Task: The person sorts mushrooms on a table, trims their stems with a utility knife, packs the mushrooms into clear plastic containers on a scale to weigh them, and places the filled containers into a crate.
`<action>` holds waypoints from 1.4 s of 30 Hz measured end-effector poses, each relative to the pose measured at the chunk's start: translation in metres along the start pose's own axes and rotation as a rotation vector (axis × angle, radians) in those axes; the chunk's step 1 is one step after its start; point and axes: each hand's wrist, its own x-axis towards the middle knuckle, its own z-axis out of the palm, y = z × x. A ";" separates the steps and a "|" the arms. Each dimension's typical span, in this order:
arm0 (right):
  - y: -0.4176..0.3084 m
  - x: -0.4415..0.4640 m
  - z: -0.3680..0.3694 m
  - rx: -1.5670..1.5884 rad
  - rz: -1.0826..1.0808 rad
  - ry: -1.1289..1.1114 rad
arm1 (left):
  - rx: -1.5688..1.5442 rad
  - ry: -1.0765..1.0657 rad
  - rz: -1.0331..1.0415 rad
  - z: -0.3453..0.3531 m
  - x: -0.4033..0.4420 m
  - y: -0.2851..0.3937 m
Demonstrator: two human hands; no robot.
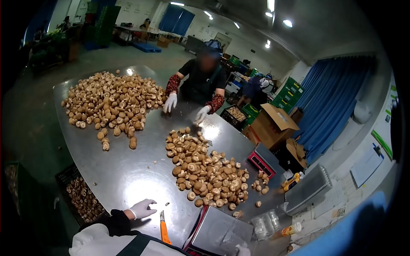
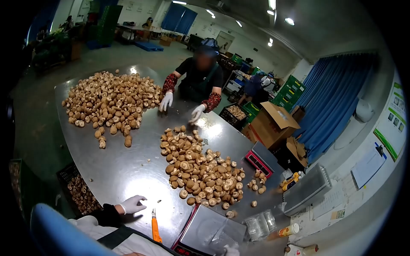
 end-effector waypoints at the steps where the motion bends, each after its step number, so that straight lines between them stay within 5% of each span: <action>1: -0.007 -0.006 0.001 -0.001 0.029 -0.016 | -0.003 -0.006 -0.004 0.000 0.006 -0.006; 3: -0.020 -0.014 0.000 0.008 0.079 -0.020 | 0.198 0.163 0.109 0.004 0.018 -0.023; 10: -0.119 0.015 0.000 0.245 0.024 0.156 | 0.201 0.333 0.108 -0.014 0.066 -0.038; 15: -0.214 0.085 0.093 0.481 0.028 -0.091 | 0.311 0.416 0.256 -0.031 0.143 -0.041; 21: -0.184 0.158 0.247 0.492 0.204 -0.172 | 0.367 0.261 0.423 -0.043 0.233 0.006; 23: -0.179 0.178 0.266 0.214 0.279 -0.122 | 0.386 0.205 0.417 -0.040 0.261 0.019; 27: -0.165 0.189 0.304 0.125 0.452 -0.371 | 0.672 0.086 0.365 -0.027 0.284 0.033; 33: -0.195 0.159 0.295 -0.005 0.254 -0.203 | 0.468 0.223 0.757 -0.021 0.273 0.001; 42: -0.175 0.166 0.315 0.076 0.089 -0.135 | 0.481 -0.033 0.619 -0.017 0.279 0.023</action>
